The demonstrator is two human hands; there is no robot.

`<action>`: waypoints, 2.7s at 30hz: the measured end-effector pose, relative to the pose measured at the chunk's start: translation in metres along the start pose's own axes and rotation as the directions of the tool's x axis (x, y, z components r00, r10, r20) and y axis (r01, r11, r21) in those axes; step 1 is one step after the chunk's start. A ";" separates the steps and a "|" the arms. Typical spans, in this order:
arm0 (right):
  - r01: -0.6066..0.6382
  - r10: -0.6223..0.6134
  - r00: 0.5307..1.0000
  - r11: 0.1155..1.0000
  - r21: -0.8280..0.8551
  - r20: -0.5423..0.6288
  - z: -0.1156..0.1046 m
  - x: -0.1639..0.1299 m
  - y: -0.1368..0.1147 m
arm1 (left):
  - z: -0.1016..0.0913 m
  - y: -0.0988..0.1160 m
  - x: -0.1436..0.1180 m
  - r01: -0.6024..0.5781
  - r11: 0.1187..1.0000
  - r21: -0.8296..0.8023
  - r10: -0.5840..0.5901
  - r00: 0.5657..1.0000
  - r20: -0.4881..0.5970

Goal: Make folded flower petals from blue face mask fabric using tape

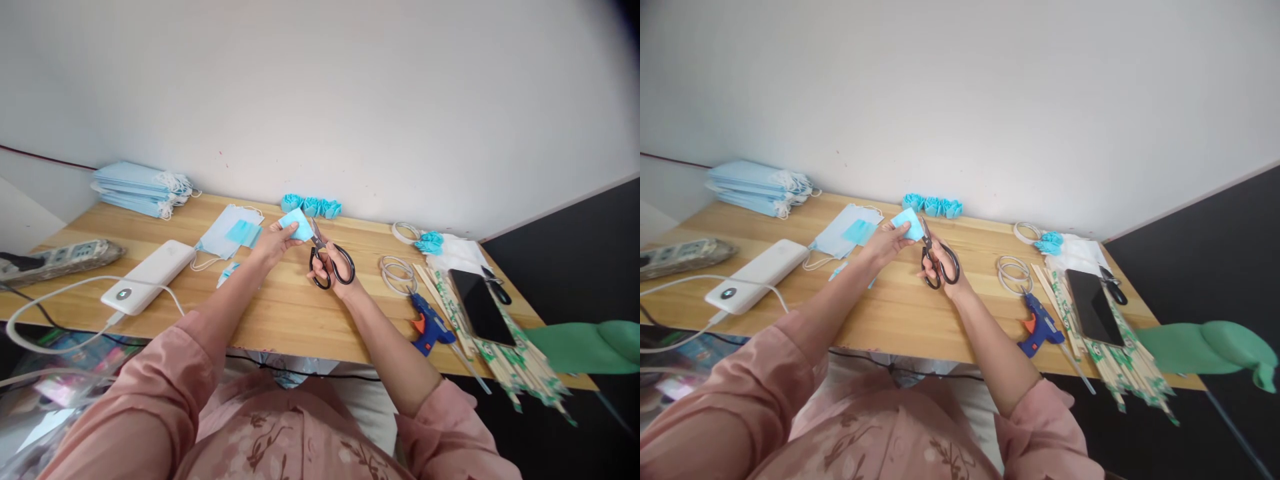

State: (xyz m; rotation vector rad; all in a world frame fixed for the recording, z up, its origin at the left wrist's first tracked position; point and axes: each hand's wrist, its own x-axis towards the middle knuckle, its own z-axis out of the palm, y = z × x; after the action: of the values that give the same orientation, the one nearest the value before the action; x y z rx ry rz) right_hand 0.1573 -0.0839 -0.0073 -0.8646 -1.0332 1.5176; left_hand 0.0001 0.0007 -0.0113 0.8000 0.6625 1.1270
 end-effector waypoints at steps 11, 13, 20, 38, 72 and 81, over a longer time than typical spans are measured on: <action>0.042 -0.042 0.997 0.999 -0.013 -0.062 0.007 -0.005 0.000 | 0.003 0.001 -0.004 0.013 1.000 -0.007 -0.013 1.000 0.011; 0.042 -0.043 0.997 0.999 -0.022 -0.061 0.006 -0.005 0.000 | 0.003 0.001 -0.004 0.014 1.000 -0.006 -0.014 1.000 0.013; 0.040 -0.043 0.996 0.998 -0.045 -0.073 0.004 -0.003 0.003 | 0.001 0.000 -0.003 0.015 1.000 -0.005 -0.015 1.000 0.003; 0.017 -0.017 1.000 0.996 -0.082 0.003 0.002 -0.004 0.001 | 0.002 0.008 -0.002 0.062 0.998 -0.018 -0.063 0.997 -0.044; 0.008 -0.006 0.998 0.999 -0.036 0.068 0.001 -0.005 -0.001 | 0.001 0.003 -0.004 -0.074 0.991 0.110 0.074 0.997 0.004; 0.047 -0.048 0.999 0.997 -0.057 -0.010 0.003 -0.005 0.001 | 0.002 0.004 -0.003 -0.037 0.996 0.079 0.037 0.999 0.004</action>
State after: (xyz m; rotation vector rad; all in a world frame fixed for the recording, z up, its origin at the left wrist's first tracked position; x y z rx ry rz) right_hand 0.1547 -0.0894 -0.0073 -0.8812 -1.0858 1.4476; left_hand -0.0018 -0.0016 -0.0067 0.8842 0.6958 1.1390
